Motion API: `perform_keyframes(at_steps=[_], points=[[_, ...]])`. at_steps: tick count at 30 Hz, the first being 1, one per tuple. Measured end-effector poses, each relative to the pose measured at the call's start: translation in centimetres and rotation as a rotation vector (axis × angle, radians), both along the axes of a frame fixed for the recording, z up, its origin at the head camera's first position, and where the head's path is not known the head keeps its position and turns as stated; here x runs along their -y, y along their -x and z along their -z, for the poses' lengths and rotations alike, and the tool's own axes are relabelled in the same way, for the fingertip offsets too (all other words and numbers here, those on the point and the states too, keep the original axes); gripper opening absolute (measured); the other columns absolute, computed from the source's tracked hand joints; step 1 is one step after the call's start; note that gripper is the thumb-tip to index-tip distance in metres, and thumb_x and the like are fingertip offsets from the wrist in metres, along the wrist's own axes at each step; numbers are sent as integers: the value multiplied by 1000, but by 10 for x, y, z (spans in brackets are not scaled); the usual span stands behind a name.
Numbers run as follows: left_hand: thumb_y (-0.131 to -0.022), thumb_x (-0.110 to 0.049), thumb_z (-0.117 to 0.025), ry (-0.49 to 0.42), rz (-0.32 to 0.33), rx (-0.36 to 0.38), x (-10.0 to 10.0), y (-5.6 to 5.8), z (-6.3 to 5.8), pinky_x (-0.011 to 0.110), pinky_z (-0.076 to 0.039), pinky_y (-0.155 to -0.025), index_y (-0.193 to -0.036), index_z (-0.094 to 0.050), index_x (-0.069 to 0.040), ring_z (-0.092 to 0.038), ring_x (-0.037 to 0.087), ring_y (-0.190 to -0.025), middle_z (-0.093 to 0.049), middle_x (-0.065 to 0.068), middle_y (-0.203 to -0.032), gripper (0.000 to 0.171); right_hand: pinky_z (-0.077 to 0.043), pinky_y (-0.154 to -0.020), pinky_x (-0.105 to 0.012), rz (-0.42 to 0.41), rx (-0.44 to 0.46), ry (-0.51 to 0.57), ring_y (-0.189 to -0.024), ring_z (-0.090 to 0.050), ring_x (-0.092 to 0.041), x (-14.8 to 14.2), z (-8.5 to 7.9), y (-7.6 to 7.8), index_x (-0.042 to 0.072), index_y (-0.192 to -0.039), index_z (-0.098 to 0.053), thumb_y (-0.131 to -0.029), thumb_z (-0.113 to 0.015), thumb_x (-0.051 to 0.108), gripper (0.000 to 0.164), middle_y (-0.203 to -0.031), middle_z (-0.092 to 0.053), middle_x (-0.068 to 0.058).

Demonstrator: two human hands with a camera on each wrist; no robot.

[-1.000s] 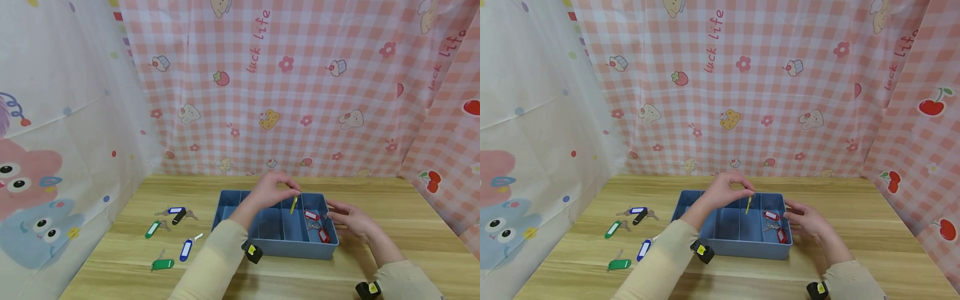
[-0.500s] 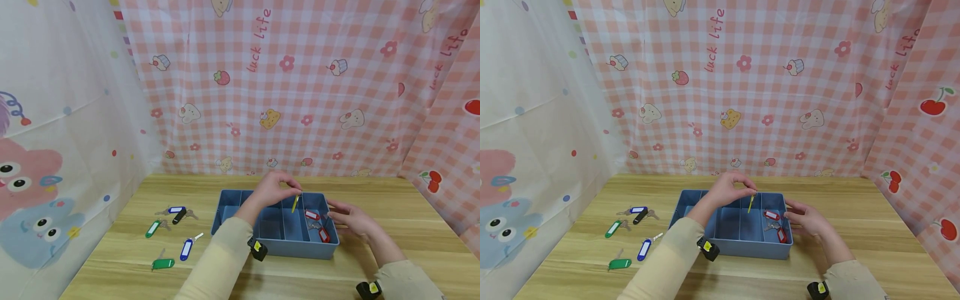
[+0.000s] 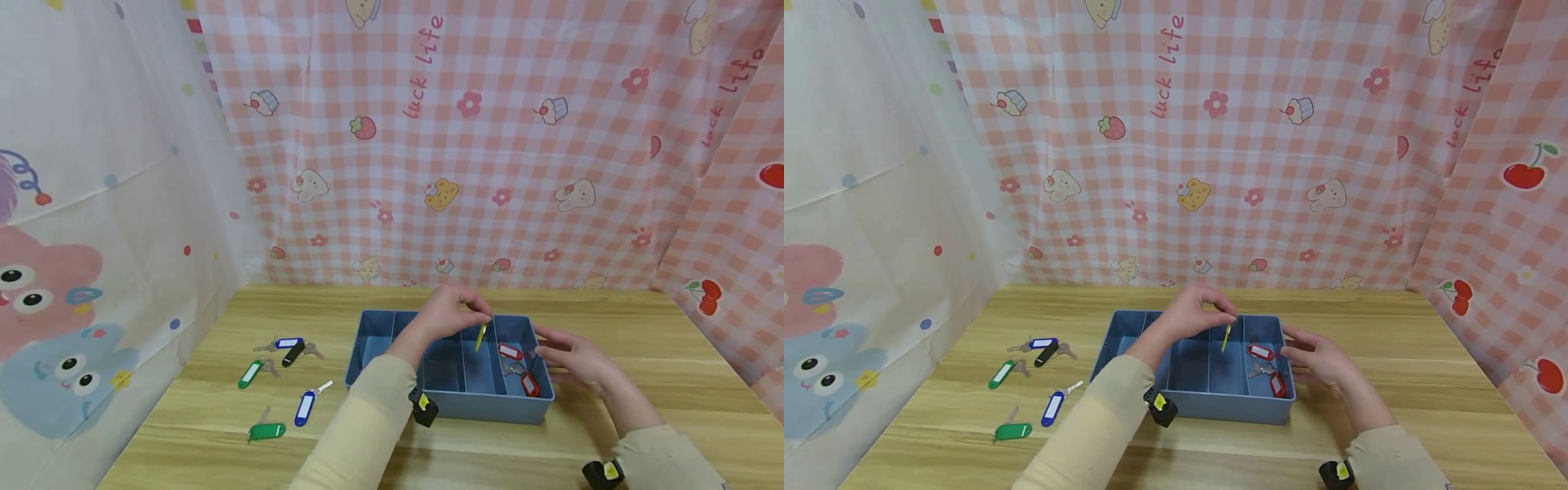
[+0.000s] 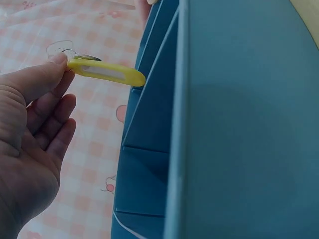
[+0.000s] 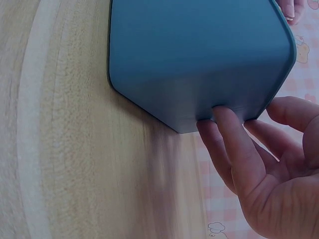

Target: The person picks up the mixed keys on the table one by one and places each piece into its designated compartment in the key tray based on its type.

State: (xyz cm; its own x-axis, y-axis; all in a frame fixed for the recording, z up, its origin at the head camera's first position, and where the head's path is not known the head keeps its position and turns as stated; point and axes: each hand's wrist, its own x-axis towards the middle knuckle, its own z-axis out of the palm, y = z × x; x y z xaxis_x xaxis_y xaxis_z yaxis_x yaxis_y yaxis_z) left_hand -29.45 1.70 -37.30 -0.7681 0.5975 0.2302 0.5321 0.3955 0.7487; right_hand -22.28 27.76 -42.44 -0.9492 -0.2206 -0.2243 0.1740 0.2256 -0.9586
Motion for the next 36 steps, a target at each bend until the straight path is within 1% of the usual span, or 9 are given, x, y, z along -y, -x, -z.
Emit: perform_keyframes(at_steps=[4,7,11,14,18,22,30,32,36], points=[[-91,-18,-74,24,-14,-16,0,2,3,21,-50,-81,-101,-78,-12,-63,5,-94,-72,-7,-99,12,-54,-88,-44,-4,-4,0,-107,-62,-25,0,-1,0,-6,-153,-21,-101,-58,15,67,-142,-40,-36],[-92,-19,-73,36,-25,-22,0,2,3,22,-50,-85,-107,-77,-11,-62,8,-99,-71,-7,-102,17,-54,-88,-45,-7,-7,-4,-107,-63,-25,1,-1,0,-5,-153,-21,-101,-57,15,66,-142,-41,-36],[-92,-20,-74,31,-18,-11,2,1,1,24,-49,-87,-109,-76,-11,-61,10,-102,-70,-7,-103,19,-54,-88,-45,-10,-9,-3,-108,-62,-25,1,-1,0,-6,-153,-21,-102,-57,15,66,-143,-40,-37],[-91,-20,-74,26,-1,-15,3,-1,0,26,-49,-88,-110,-75,-10,-61,11,-104,-70,-6,-105,22,-54,-88,-45,-5,-8,2,-107,-62,-25,1,0,0,-5,-153,-21,-101,-57,15,66,-143,-40,-37],[-90,-23,-75,37,29,-60,4,-3,-1,24,-48,-91,-113,-75,-11,-60,10,-106,-70,-6,-108,26,-54,-88,-46,4,0,-1,-107,-62,-25,1,0,0,-4,-153,-22,-101,-58,15,66,-143,-39,-37],[-90,-26,-76,48,55,-97,6,-9,-5,23,-46,-94,-116,-74,-12,-60,10,-108,-70,-6,-111,30,-54,-88,-46,2,2,-3,-108,-62,-26,0,1,0,-5,-153,-21,-101,-58,16,66,-144,-38,-37],[-91,-28,-74,53,112,-114,9,-19,-9,25,-45,-98,-124,-70,-13,-57,7,-114,-67,-4,-122,37,-54,-88,-46,-8,-6,8,-109,-62,-28,0,1,-1,-5,-153,-20,-102,-55,14,65,-143,-39,-38],[-91,-27,-74,50,133,-130,10,-21,-10,23,-44,-98,-125,-69,-13,-57,6,-115,-67,-4,-123,38,-54,-88,-46,-10,-8,11,-108,-62,-27,0,1,-1,-6,-153,-20,-102,-56,15,66,-142,-40,-37],[-90,-26,-75,48,175,-190,11,-24,-11,20,-43,-98,-126,-68,-11,-57,6,-116,-68,-2,-123,39,-54,-88,-46,-8,-6,17,-106,-62,-25,0,1,-1,-6,-153,-20,-102,-57,15,67,-141,-41,-37]])
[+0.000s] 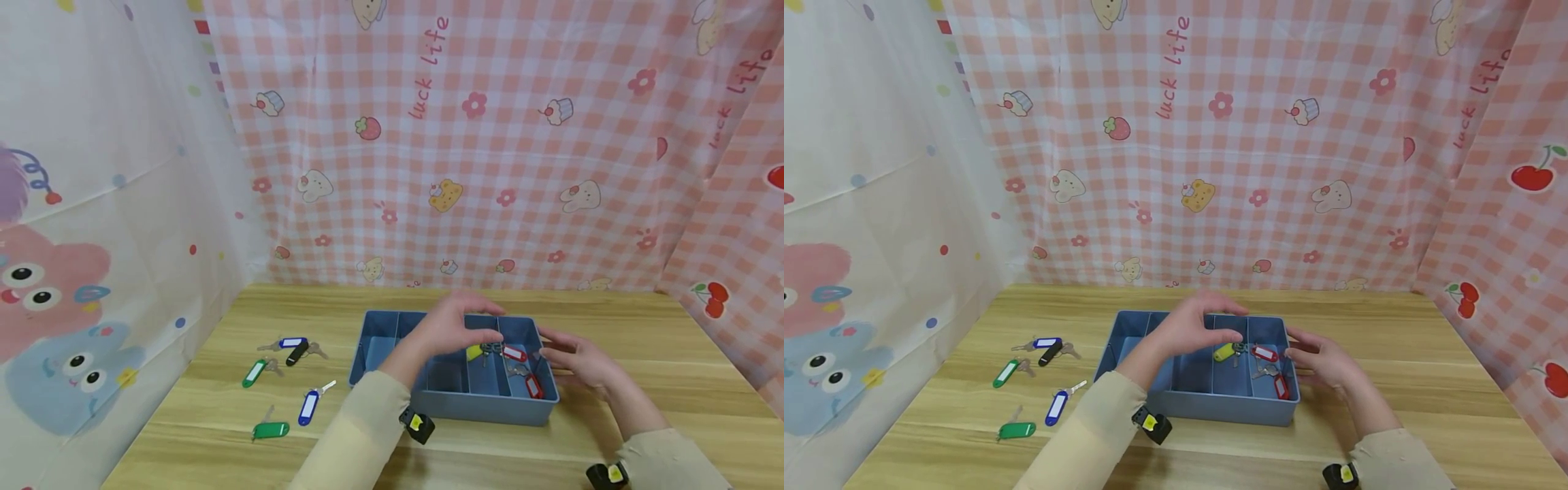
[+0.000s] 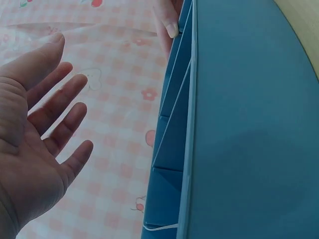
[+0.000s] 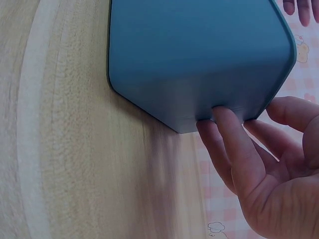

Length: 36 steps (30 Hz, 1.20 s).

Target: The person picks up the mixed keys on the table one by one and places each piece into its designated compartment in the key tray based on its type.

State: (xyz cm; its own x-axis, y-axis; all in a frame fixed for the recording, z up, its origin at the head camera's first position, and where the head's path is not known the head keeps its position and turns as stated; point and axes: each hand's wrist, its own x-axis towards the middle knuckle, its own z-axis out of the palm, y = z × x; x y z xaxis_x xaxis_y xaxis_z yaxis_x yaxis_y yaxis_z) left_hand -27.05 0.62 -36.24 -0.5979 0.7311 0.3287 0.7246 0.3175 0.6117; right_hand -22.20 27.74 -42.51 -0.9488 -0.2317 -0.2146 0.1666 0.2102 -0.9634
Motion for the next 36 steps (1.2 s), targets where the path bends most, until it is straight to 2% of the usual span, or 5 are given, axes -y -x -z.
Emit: perform_keyframes(at_steps=[9,14,26,32,36], points=[[-90,-30,-75,41,-4,-92,5,-11,-3,31,-33,-109,-131,-66,-13,-52,13,-123,-64,-1,-129,45,-54,-89,-46,12,15,-18,-109,-61,-27,0,0,0,-4,-154,-21,-103,-55,15,65,-146,-35,-37],[-90,-29,-76,41,14,-143,9,-16,-5,31,-30,-111,-133,-64,-12,-52,13,-125,-63,1,-131,48,-54,-88,-45,11,14,-15,-109,-62,-26,-1,0,1,-5,-154,-20,-103,-54,15,64,-147,-33,-37],[-87,-32,-77,14,-25,-220,23,-29,-8,38,-28,-113,-136,-61,-14,-49,15,-129,-60,1,-136,54,-54,-88,-45,-10,-6,-11,-110,-61,-27,0,1,1,-6,-153,-19,-102,-56,16,67,-149,-29,-39],[-83,-36,-81,-11,-61,-305,28,-36,-9,46,-31,-109,-134,-63,-18,-45,16,-129,-59,-2,-136,57,-54,-88,-44,-6,0,-11,-109,-62,-26,0,0,1,-6,-153,-19,-102,-56,16,67,-148,-30,-39],[-80,-38,-83,-19,-60,-384,30,-41,-9,43,-33,-106,-132,-65,-18,-44,16,-128,-59,-2,-135,58,-54,-88,-44,2,10,-9,-109,-62,-25,0,0,0,-5,-153,-19,-102,-56,17,67,-148,-30,-38]])
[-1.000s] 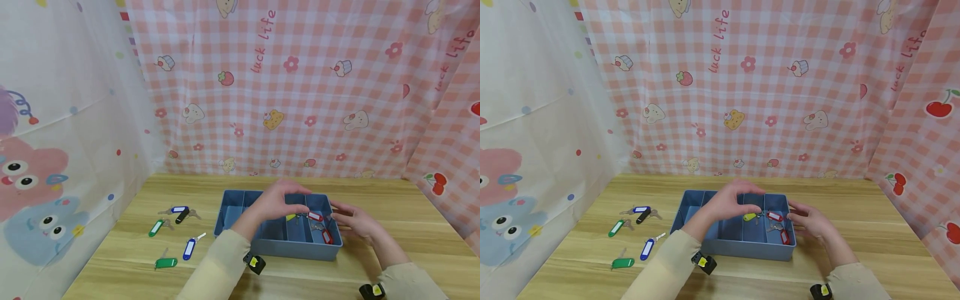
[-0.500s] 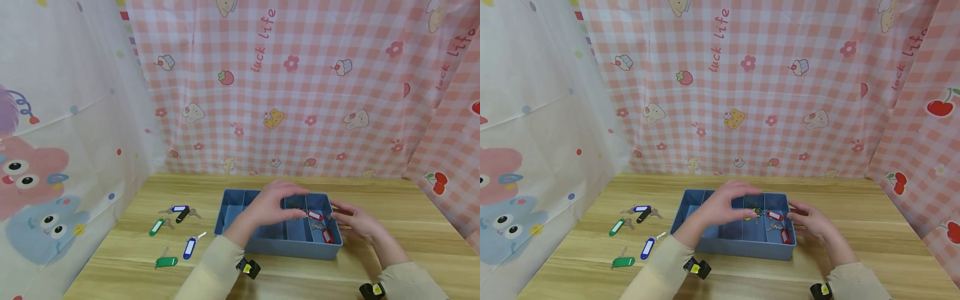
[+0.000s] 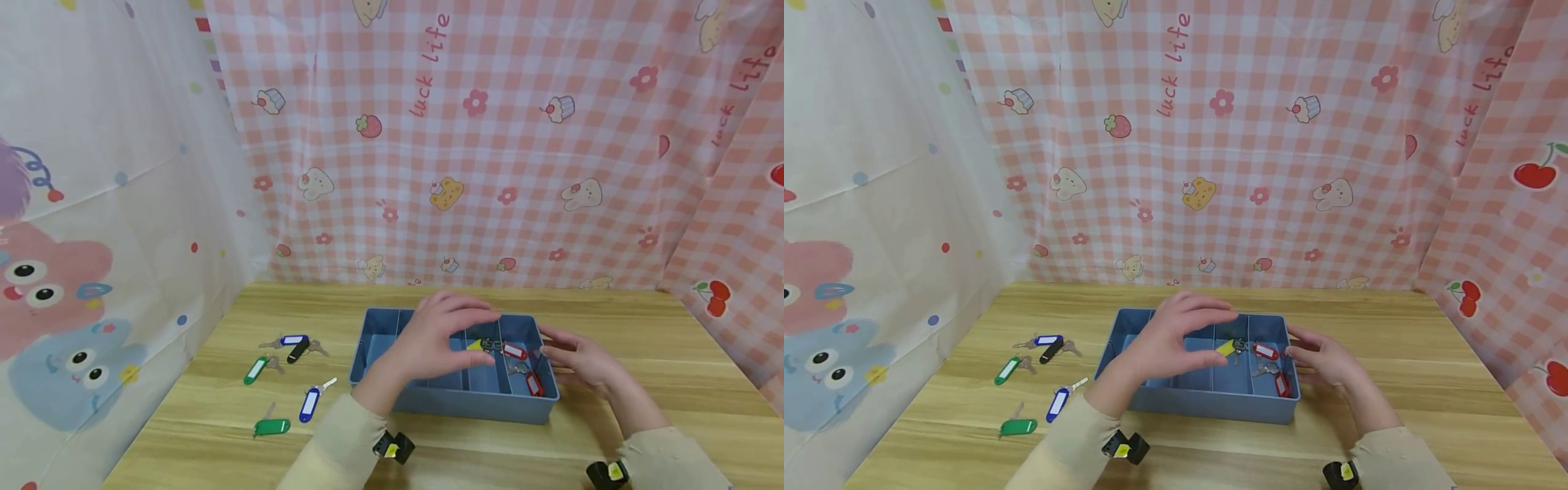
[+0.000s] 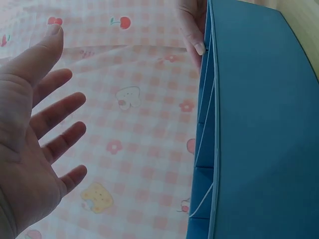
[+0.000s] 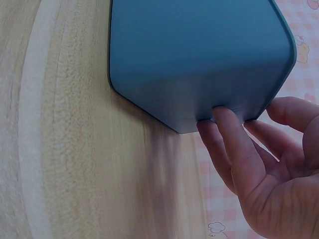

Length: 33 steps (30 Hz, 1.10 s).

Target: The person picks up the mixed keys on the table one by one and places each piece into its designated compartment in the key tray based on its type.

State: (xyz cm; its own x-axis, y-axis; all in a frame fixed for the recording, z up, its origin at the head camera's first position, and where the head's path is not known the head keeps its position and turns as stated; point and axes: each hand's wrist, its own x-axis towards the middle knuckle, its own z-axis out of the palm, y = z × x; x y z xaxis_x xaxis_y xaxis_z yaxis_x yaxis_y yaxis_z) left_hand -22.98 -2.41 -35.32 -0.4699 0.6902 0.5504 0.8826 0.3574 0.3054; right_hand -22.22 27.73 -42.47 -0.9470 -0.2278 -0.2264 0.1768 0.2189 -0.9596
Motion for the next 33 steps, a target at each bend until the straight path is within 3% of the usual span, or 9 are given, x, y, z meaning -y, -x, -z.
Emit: perform_keyframes(at_steps=[12,19,33], points=[[-77,-49,-82,47,-29,-198,20,-6,1,43,-35,-105,-131,-65,-18,-46,16,-126,-60,-1,-134,64,-54,-87,-44,-15,-15,14,-111,-61,-26,-1,1,1,-7,-153,-18,-102,-55,15,67,-148,-30,-38],[-78,-49,-81,50,-45,-270,37,-6,6,43,-35,-106,-130,-65,-18,-47,19,-126,-60,0,-134,63,-55,-87,-44,-11,-26,-2,-109,-62,-26,-1,2,1,-7,-153,-18,-102,-55,15,66,-147,-32,-39],[-75,-46,-85,70,-137,-243,73,-1,20,51,-35,-103,-127,-68,-18,-48,23,-123,-60,1,-133,62,-54,-88,-46,0,-13,-10,-110,-61,-26,1,-1,-1,-6,-153,-21,-102,-57,16,66,-150,-28,-38]])
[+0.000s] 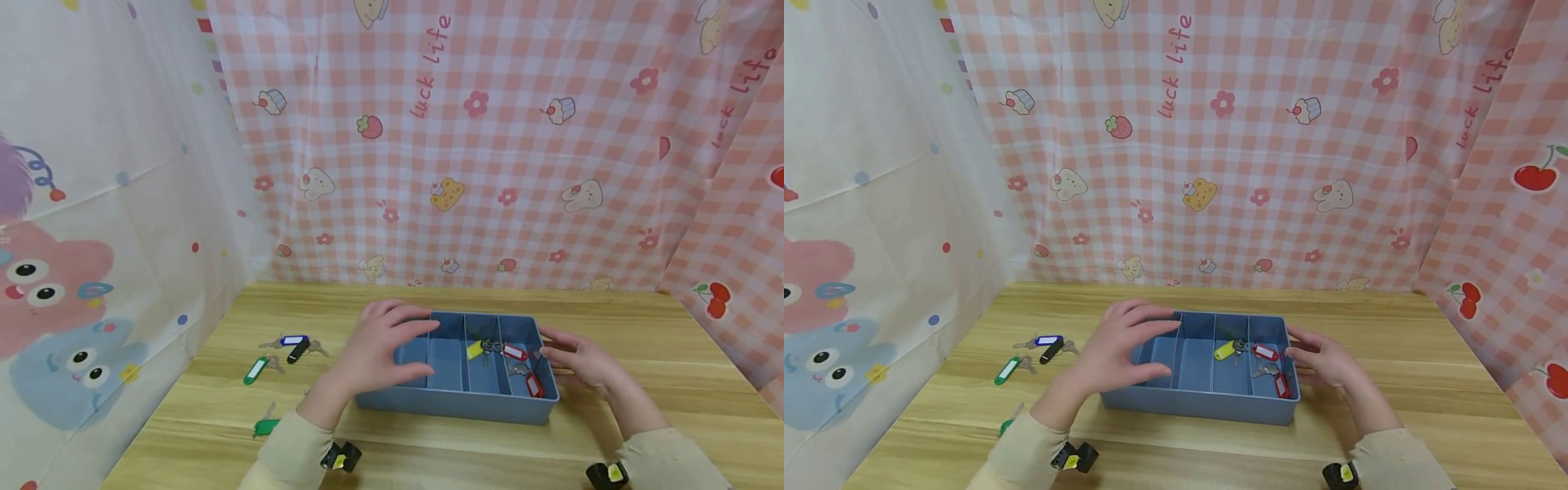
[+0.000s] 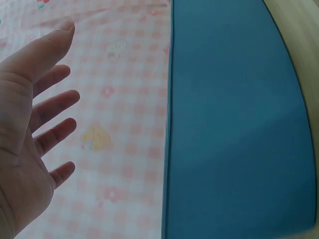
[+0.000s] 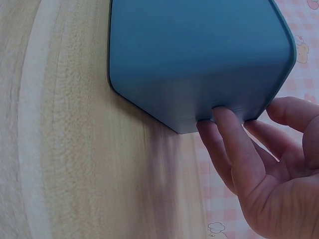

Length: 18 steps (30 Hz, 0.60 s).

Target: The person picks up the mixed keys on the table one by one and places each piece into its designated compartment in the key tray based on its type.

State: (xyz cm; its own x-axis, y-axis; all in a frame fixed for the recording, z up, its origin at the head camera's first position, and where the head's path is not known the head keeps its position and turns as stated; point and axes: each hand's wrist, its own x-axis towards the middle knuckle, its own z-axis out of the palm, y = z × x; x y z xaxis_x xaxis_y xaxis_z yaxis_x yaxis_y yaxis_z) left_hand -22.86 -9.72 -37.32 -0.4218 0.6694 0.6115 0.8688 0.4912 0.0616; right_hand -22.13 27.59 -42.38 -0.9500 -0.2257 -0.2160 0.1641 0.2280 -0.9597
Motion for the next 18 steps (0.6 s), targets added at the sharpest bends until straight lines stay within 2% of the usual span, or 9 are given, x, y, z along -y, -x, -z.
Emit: perform_keyframes(at_steps=[6,18], points=[[-75,-45,-85,-13,-44,24,22,4,5,54,-34,-103,-128,-67,-17,-48,25,-123,-61,3,-133,63,-54,-88,-46,2,8,6,-107,-62,-24,0,0,0,-6,-153,-21,-101,-58,16,68,-145,-34,-39],[-75,-43,-85,-16,-142,72,64,3,13,57,-33,-104,-127,-68,-16,-48,29,-124,-60,4,-133,61,-54,-87,-45,-9,2,22,-107,-62,-24,-2,1,0,-7,-153,-18,-102,-57,14,68,-144,-36,-38]])
